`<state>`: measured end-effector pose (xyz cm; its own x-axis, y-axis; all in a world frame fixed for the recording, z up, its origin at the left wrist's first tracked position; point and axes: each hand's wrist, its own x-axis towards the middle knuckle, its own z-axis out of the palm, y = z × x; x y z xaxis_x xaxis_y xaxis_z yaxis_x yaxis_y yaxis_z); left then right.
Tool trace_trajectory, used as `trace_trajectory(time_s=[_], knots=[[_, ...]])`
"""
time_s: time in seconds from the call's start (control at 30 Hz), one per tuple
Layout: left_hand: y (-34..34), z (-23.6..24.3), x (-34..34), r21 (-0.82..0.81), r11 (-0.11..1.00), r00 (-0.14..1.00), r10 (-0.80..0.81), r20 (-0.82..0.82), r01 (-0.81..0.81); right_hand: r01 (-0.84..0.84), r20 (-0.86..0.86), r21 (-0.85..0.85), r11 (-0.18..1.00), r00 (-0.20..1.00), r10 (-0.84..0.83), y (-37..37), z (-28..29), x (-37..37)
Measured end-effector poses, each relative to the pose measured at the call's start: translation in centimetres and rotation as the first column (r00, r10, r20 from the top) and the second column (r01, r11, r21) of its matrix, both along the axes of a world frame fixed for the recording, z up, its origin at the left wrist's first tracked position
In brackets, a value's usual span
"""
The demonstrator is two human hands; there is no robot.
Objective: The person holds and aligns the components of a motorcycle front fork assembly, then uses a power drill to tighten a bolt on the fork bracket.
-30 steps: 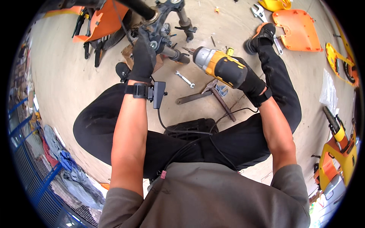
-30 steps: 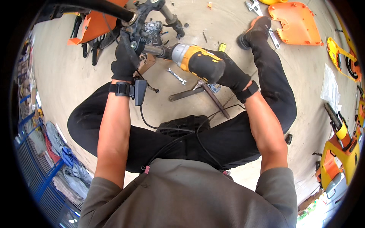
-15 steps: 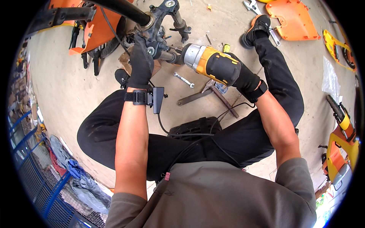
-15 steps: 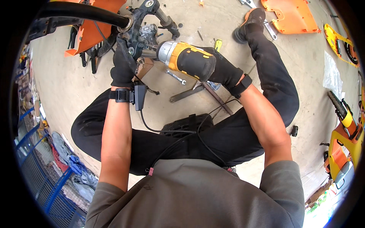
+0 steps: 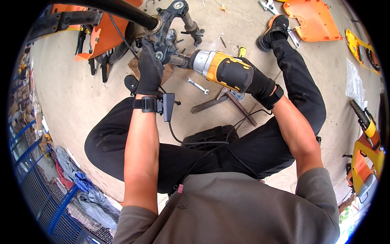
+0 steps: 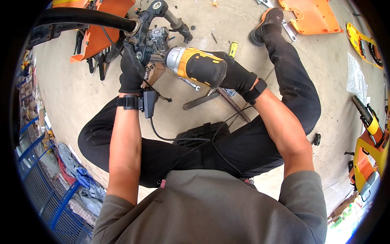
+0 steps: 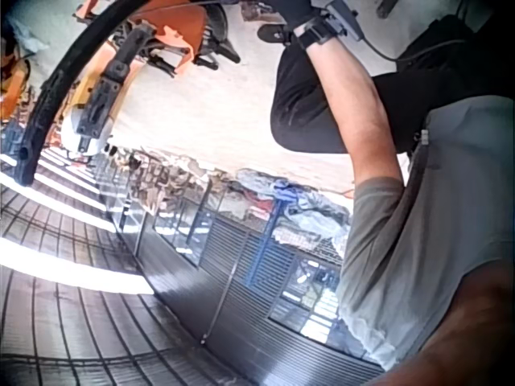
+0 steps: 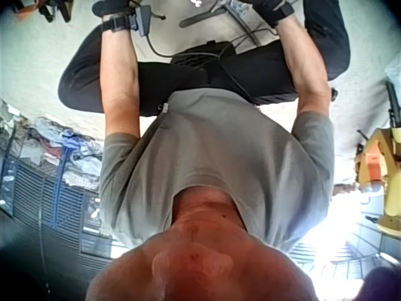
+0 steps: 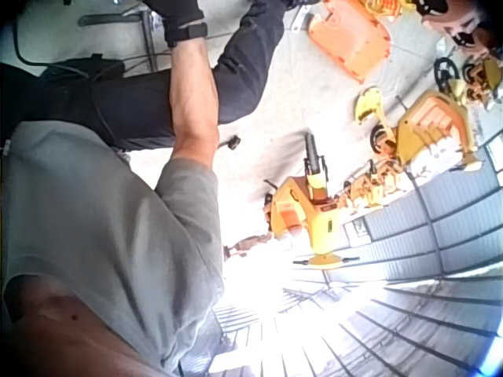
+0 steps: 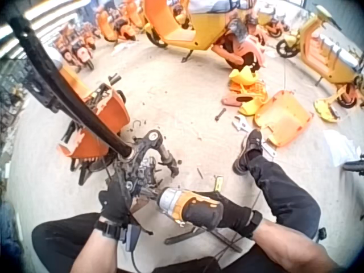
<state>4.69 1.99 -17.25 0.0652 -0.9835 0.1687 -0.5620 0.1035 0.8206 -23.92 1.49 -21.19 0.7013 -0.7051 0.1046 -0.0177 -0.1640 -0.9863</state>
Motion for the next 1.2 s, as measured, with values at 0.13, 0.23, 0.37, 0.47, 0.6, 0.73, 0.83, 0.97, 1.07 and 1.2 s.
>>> trace_trajectory(time_s=[0.13, 0.23, 0.37, 0.47, 0.6, 0.73, 0.83, 0.97, 1.07, 1.2], knots=[[-0.1, -1.1, 1.0, -0.043, 0.999, 1.000, -0.006, 0.021, 0.007, -0.023, 0.009, 0.073, 0.997, 1.000, 0.023, -0.1, -0.1, 0.1], [-0.1, -1.3, 1.2, -0.034, 0.999, 0.999, -0.006, -0.050, 0.004, -0.010, 0.018, 0.061, 0.998, 1.000, 0.009, 0.1, -0.1, 0.1], [-0.1, -0.6, 0.1, 0.075, 0.997, 0.899, 0.025, -0.438, 0.009, -0.016, 0.016, 0.087, 0.996, 1.000, 0.014, 0.2, -0.8, -0.3], [0.0, -0.3, -0.1, 0.052, 0.999, 0.953, 0.015, -0.302, 0.000, -0.029, 0.009, 0.071, 0.997, 1.000, 0.029, 0.3, -0.9, -0.3], [-0.2, -1.2, 0.4, 0.080, 0.994, 0.678, 0.009, -0.735, 0.074, -0.040, 0.006, 0.037, 0.999, 0.999, 0.040, 0.4, -0.8, -0.2], [-0.1, -0.2, -0.2, 0.079, 0.997, 0.932, 0.041, -0.360, -0.013, -0.048, -0.012, -0.006, 0.999, 0.999, 0.048, 0.6, -1.0, -0.2], [-0.1, 0.0, -0.3, 0.133, 0.990, 0.881, 0.096, -0.464, -0.039, -0.053, -0.002, 0.020, 0.998, 0.999, 0.053, 0.8, -1.0, 0.0], [-0.1, 0.0, -0.8, 0.063, 0.997, 0.951, 0.051, -0.306, -0.034, -0.033, 0.127, 0.409, 0.912, 0.992, -0.021, 1.9, -0.3, 0.8], [-0.2, -0.9, -0.1, 0.099, 0.994, 0.920, 0.072, -0.385, -0.036, -0.055, 0.112, 0.638, 0.768, 0.993, -0.022, 2.3, 0.2, 1.2], [-0.1, -1.2, 0.3, 0.087, 0.995, 0.935, 0.068, -0.349, -0.040, -0.126, 0.238, 0.722, 0.680, 0.969, -0.073, 3.0, -0.5, 2.0]])
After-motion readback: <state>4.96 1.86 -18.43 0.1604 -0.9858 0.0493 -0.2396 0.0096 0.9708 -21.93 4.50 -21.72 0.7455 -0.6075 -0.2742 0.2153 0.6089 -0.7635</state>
